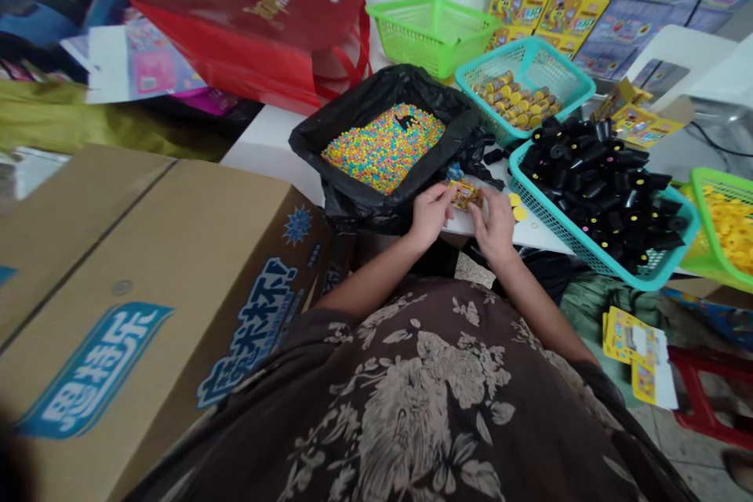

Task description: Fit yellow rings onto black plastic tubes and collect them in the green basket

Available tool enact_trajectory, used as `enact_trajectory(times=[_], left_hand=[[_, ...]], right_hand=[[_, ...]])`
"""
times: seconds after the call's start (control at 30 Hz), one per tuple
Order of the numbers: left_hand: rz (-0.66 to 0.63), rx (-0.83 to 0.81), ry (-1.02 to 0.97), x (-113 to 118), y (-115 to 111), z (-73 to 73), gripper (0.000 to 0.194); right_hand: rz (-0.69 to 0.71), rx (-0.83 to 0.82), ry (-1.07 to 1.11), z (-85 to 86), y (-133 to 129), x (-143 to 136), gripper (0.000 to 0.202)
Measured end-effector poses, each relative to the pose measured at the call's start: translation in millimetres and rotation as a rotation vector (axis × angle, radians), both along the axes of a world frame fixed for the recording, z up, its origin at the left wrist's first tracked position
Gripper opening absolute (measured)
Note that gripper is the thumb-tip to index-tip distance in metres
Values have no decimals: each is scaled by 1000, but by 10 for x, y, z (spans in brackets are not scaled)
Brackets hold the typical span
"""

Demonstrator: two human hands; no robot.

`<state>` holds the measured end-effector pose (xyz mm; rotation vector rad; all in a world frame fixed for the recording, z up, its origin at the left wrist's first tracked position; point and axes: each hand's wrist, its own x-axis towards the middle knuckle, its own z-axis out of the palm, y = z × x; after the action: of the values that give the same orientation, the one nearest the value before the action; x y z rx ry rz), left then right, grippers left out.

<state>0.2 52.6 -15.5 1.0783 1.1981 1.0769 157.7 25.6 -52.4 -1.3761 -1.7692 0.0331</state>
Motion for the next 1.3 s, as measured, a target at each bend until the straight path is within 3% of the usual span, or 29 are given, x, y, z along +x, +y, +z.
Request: enact_trajectory(times=[0.2, 0.33, 0.43, 0.63, 0.77, 0.87, 0.97, 1.07, 1.17, 1.3], left_hand=[[-253, 54, 19, -27, -331, -4, 42], [-357, 221, 161, -37, -400, -14, 31], [-382, 171, 146, 19, -397, -10, 28], [-367, 30, 16, 107, -420, -9, 32], [-362, -31, -20, 83, -429, -38, 34], [-391, -43, -13, 37, -423, -53, 34], [-404, 19, -2, -5, -417, -64, 36], [-400, 119, 1, -21, -425, -69, 37], [-404, 216, 1, -17, -448, -59, 36], [-408, 278, 2, -18, -475, -44, 31]], right_hand=[[102, -277, 608, 51, -326, -3, 41], [93, -363, 759, 48, -605, 53, 44], [-1, -314, 678, 93, -700, 173, 42], [-425, -137, 166, 111, -558, 511, 36], [-485, -187, -27, 23, -363, 573, 38], [-435, -166, 76, 22, -310, 521, 33], [-270, -136, 483, 151, -398, 416, 35], [-6, -240, 868, 366, -549, 298, 38], [154, -361, 993, 538, -646, 213, 40], [164, -407, 1040, 594, -657, 180, 39]])
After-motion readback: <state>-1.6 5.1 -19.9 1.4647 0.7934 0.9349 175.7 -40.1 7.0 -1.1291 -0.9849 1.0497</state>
